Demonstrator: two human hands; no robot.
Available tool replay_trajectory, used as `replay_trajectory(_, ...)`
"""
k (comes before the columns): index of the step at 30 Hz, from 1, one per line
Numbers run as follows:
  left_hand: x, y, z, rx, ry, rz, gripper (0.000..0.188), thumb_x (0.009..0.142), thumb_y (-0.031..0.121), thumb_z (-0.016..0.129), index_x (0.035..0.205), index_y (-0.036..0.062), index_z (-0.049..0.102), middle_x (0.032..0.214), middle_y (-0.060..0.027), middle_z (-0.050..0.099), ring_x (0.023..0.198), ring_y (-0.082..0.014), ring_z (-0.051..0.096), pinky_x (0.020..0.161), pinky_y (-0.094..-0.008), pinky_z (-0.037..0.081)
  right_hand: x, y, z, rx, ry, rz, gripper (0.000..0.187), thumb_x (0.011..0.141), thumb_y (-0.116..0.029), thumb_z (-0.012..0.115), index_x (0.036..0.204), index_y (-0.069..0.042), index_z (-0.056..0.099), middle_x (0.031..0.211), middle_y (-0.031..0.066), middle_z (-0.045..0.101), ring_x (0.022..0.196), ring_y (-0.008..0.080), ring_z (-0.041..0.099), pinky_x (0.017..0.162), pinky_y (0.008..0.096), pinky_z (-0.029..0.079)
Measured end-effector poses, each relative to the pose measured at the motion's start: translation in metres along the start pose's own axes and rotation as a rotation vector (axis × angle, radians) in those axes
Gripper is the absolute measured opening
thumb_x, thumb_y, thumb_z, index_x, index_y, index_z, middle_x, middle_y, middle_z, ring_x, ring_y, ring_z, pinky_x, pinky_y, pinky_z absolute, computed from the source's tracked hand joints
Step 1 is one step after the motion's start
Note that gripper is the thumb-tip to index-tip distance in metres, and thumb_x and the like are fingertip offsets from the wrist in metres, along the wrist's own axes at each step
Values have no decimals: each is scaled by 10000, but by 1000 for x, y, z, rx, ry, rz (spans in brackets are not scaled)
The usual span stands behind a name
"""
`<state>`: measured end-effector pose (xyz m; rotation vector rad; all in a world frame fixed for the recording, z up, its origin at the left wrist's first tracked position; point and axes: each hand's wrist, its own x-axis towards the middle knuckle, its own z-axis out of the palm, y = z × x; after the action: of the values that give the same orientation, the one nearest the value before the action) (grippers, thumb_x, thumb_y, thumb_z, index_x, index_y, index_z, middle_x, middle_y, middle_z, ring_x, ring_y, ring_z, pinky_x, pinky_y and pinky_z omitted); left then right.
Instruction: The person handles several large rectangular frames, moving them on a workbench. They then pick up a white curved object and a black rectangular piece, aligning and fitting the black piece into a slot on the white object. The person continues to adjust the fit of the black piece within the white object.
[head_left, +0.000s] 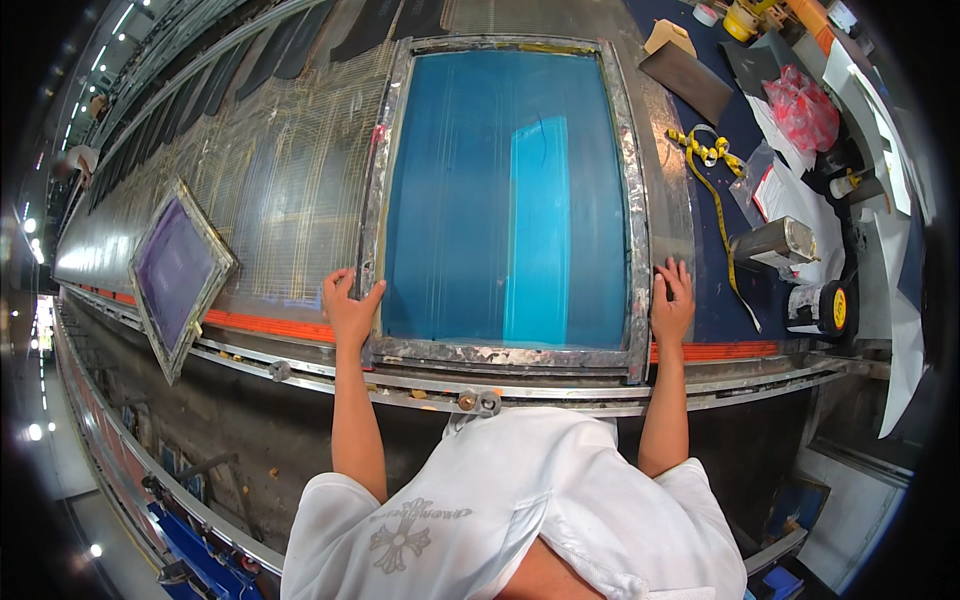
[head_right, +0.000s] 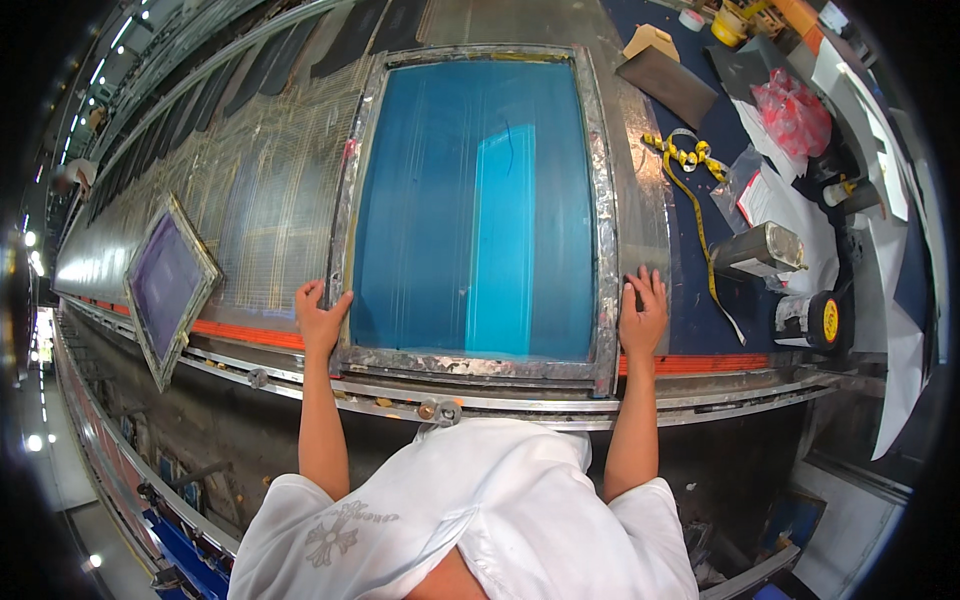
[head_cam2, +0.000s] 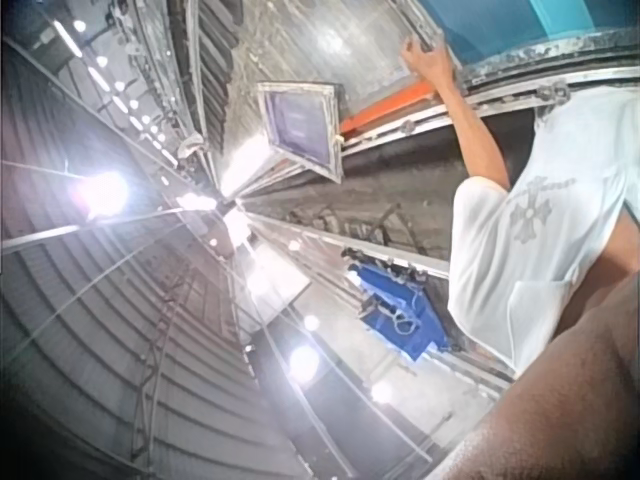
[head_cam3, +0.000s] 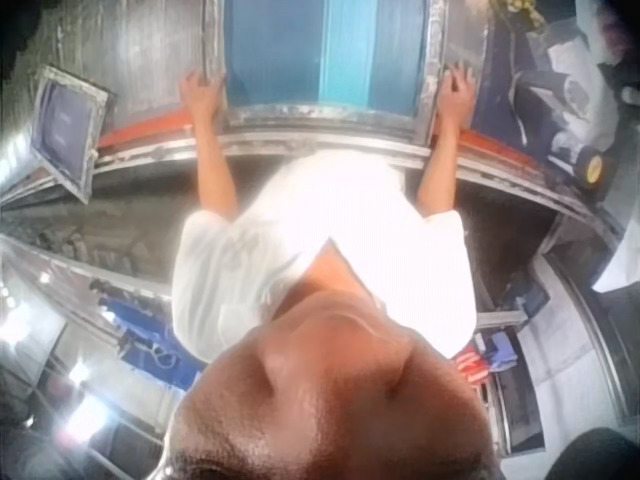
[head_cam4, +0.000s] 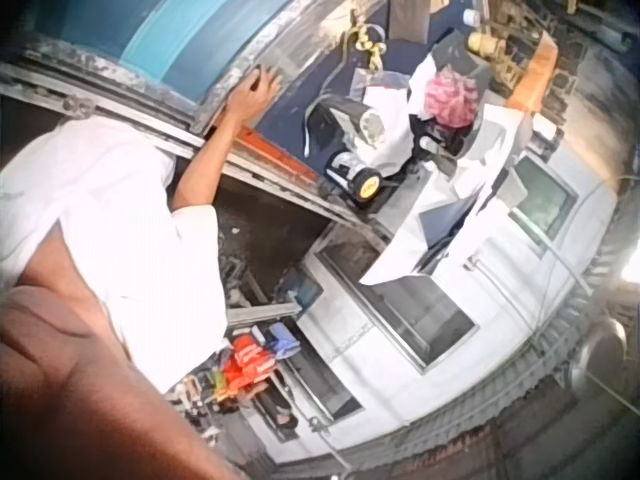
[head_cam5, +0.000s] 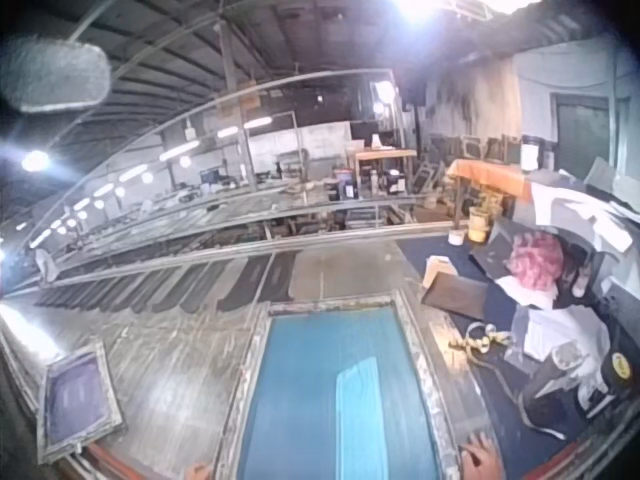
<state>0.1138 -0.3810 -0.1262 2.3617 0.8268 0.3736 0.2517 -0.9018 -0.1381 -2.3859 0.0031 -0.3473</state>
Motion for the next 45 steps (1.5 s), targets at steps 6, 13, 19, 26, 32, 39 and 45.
replay_trajectory(6,0,0,0,2,-2,-3,640,751,414,847,1258,64,671,1323,-54,495,1281,-275,473,1059,-553,314,0,3,1,-4,-4,-9,269,977,-226,596,1158,-88,739,1374,101,639,1411,334,451,1206,431,280)
replay_trajectory(13,1,1,0,0,-7,-7,650,752,428,847,1257,58,671,1334,-51,488,1295,-274,463,1061,-588,296,1,0,0,-14,-12,13,274,983,-240,587,1160,-97,741,1385,90,633,1426,320,434,1206,418,282)
replay_trajectory(19,1,-3,1,4,-3,-7,648,753,427,849,1250,51,672,1334,-57,489,1288,-285,467,1046,-605,304,0,-1,-1,-19,-10,10,267,984,-236,587,1154,-100,743,1382,87,636,1423,315,440,1206,417,283)
replay_trajectory(26,2,-8,3,-8,7,23,638,751,431,851,1227,45,675,1337,-64,488,1273,-297,469,1061,-616,283,1,0,0,-2,-8,8,256,984,-212,590,1151,-96,745,1365,96,647,1415,316,450,1204,429,286)
replay_trajectory(32,2,-2,1,-18,-6,-1,657,749,443,853,1245,51,671,1339,-60,484,1282,-286,465,1067,-593,294,1,2,0,-6,-8,-11,263,984,-218,592,1163,-96,741,1371,104,641,1418,318,447,1202,431,286)
replay_trajectory(39,-1,9,-1,50,45,31,604,752,302,881,1194,-45,658,1266,-142,539,1203,-302,539,1012,-398,452,1,2,-2,-44,-12,-9,262,986,-224,590,1162,-98,739,1380,90,637,1414,315,453,1202,423,290)
replay_trajectory(45,2,-1,1,-12,22,87,621,709,375,886,1145,-13,673,1278,-140,514,1201,-321,504,1013,-438,432,0,8,1,33,7,-27,235,978,-170,608,1150,-84,743,1373,115,639,1386,310,487,1182,411,313)
